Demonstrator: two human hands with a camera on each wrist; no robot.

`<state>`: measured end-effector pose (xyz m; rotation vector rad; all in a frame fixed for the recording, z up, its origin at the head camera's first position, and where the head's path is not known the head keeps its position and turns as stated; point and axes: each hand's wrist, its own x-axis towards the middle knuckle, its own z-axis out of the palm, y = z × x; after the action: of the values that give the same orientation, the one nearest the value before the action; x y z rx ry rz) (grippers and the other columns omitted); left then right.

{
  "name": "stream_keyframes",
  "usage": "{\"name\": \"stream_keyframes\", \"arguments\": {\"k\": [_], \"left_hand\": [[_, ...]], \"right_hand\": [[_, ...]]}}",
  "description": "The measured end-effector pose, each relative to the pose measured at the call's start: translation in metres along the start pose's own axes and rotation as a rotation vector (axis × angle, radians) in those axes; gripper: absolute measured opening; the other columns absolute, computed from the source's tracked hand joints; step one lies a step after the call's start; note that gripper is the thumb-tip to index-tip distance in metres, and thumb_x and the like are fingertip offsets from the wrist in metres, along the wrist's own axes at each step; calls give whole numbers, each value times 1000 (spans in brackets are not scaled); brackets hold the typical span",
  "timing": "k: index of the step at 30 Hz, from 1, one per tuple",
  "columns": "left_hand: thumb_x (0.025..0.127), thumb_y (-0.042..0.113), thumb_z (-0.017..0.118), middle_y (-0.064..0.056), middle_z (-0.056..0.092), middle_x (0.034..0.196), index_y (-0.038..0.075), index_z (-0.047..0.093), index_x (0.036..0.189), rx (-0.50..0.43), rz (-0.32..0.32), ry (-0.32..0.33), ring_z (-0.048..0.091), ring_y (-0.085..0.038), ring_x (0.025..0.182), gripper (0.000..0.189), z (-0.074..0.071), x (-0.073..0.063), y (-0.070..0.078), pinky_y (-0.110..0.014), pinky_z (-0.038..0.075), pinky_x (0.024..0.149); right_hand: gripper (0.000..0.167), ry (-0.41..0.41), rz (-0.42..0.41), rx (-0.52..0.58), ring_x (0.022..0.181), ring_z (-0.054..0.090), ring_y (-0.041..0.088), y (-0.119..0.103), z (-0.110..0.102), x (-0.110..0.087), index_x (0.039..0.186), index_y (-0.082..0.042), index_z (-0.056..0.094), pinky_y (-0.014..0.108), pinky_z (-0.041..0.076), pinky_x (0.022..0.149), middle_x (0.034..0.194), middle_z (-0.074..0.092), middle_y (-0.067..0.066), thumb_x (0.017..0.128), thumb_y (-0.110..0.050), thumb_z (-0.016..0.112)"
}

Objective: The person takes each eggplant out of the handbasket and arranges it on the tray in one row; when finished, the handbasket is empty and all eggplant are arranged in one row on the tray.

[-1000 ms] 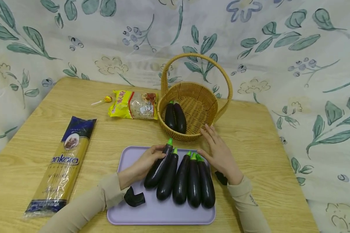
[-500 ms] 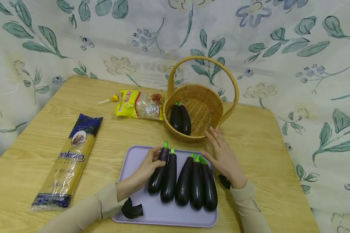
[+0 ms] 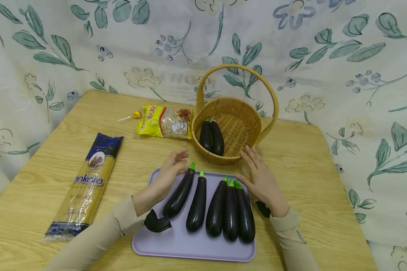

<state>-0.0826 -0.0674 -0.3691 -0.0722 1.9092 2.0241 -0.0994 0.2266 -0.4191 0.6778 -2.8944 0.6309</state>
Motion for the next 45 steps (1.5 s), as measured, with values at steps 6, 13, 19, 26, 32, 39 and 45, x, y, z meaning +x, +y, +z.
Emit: {"name": "stream_keyframes", "arguments": {"k": [6, 13, 19, 26, 32, 39, 45], "left_hand": [[101, 11, 39, -21, 29, 151, 4, 27, 150, -99, -6, -52, 29, -34, 140, 51, 7, 15, 18, -52, 29, 113], [102, 13, 39, -16, 35, 150, 7, 30, 149, -194, 25, -70, 38, -33, 133, 48, 21, 40, 37, -49, 34, 110], [102, 13, 42, -17, 38, 150, 8, 35, 147, -233, 26, -43, 40, -35, 133, 46, 33, 69, 50, -50, 34, 112], [102, 13, 43, -13, 39, 151, 11, 39, 146, -275, -18, -21, 38, -36, 137, 44, 42, 93, 59, -50, 32, 113], [101, 15, 45, -11, 37, 151, 15, 42, 146, -252, -90, -19, 38, -34, 137, 45, 49, 113, 69, -49, 33, 114], [102, 17, 43, -8, 36, 151, 18, 39, 148, -192, -174, -12, 37, -29, 137, 47, 58, 138, 75, -45, 33, 113], [102, 21, 44, -6, 30, 155, 17, 37, 148, -141, -201, 19, 32, -30, 140, 47, 63, 153, 71, -46, 30, 114]], "right_hand": [[77, -5, 4, -6, 150, 14, 35, 2, 0, 0, 153, -12, 28, 55, 25, 116, 161, 21, 12, 92, -45, 60], [77, -8, 12, -7, 150, 14, 35, 2, -1, 0, 153, -11, 28, 56, 26, 115, 162, 21, 11, 92, -45, 61], [77, -25, 22, -8, 150, 15, 35, 0, -2, 0, 154, -13, 28, 55, 26, 115, 162, 19, 9, 91, -41, 63], [76, -22, 26, -2, 150, 15, 34, 0, -3, 0, 154, -14, 27, 54, 26, 116, 163, 19, 8, 92, -42, 61], [76, -15, 26, -9, 150, 15, 34, 2, -3, 0, 153, -12, 28, 54, 26, 115, 161, 22, 11, 92, -42, 62], [77, -25, 36, -11, 150, 14, 33, 3, -2, -1, 154, -13, 27, 55, 26, 115, 163, 19, 8, 92, -44, 61], [77, -23, 32, -2, 150, 15, 33, 1, -2, 0, 154, -13, 28, 55, 27, 115, 162, 20, 8, 93, -46, 60]]}}
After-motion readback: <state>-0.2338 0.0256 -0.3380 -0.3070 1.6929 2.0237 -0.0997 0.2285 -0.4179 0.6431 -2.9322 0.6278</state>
